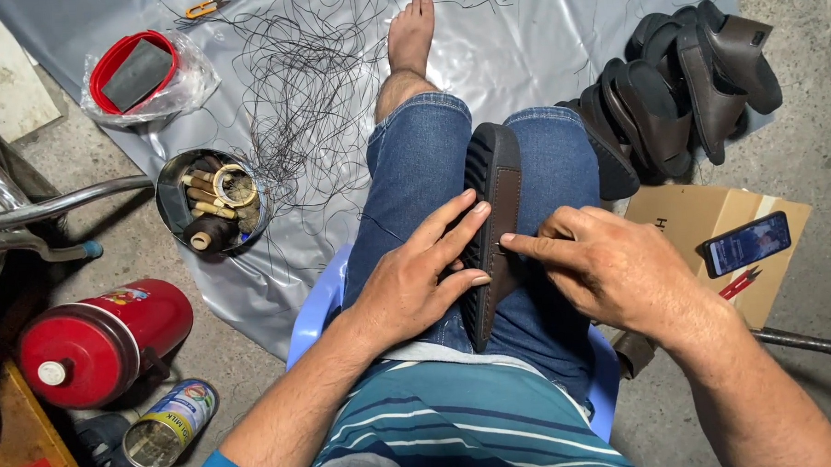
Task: The person sits on a blue plastic chair and sews a brown leather sandal sole using a needle and black thread. They repeatedly push the needle through the sole and pull the thread tight. A stack of similar sandals is visible on the floor nearby.
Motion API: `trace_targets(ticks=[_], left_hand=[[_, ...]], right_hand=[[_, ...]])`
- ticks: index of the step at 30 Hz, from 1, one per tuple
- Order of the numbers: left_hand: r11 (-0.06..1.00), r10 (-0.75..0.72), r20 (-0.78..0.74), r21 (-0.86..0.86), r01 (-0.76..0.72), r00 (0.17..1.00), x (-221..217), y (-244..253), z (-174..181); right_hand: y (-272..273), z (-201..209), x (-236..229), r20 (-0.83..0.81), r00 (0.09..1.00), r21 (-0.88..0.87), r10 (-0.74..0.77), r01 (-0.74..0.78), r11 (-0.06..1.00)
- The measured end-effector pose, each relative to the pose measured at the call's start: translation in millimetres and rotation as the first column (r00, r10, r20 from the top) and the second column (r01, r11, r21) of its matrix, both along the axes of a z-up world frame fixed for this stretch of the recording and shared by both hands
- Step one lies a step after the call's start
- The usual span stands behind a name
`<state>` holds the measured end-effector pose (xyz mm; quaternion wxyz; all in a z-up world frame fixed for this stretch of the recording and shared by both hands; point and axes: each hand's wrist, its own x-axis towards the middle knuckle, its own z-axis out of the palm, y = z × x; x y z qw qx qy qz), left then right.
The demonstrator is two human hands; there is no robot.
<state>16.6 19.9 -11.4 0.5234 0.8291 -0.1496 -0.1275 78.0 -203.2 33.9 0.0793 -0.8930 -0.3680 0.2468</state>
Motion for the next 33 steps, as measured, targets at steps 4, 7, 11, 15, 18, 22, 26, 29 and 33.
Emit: trace_targets(ticks=[4, 7, 11, 15, 18, 22, 26, 29, 33], left_hand=[[1.0, 0.017, 0.009, -0.001, -0.017, 1.0, -1, -1, -5], [0.999, 0.02, -0.034, 0.042, -0.018, 0.999, 0, -4, -7], [0.998, 0.045, -0.029, 0.051, -0.043, 0.999, 0, -6, -14], [0.998, 0.064, -0.025, 0.023, -0.064, 0.998, 0, -6, -17], [0.993, 0.108, -0.024, -0.052, -0.109, 0.994, 3, -7, -11], [0.982, 0.145, -0.018, -0.117, -0.146, 0.989, 3, -10, -11], [0.978, 0.151, -0.004, -0.146, -0.15, 0.988, 0, -5, -7], [0.966, 0.236, -0.009, -0.104, -0.236, 0.972, -11, 5, -13], [0.975, 0.139, -0.221, 0.199, -0.094, 0.965, -18, 37, 8]], right_hand=[[5, 4, -5, 0.026, 1.0, -0.052, -0.003, 0.004, 0.999], [19, 19, -11, 0.07, 0.997, -0.186, -0.02, 0.033, 0.982], [15, 6, -13, 0.257, 0.96, -0.191, 0.111, -0.062, 0.98], [7, -9, 2, 0.172, 0.983, 0.201, 0.062, -0.096, 0.975], [10, -21, 0, 0.109, 0.993, 0.348, -0.036, -0.004, 0.937], [14, -27, -6, 0.136, 0.98, 0.317, -0.147, 0.098, 0.943], [16, -19, -9, 0.129, 0.976, 0.349, -0.175, 0.12, 0.929], [13, -14, -15, 0.181, 0.97, 0.332, -0.164, 0.096, 0.938], [6, -15, -23, 0.271, 0.952, 0.315, -0.139, 0.048, 0.948]])
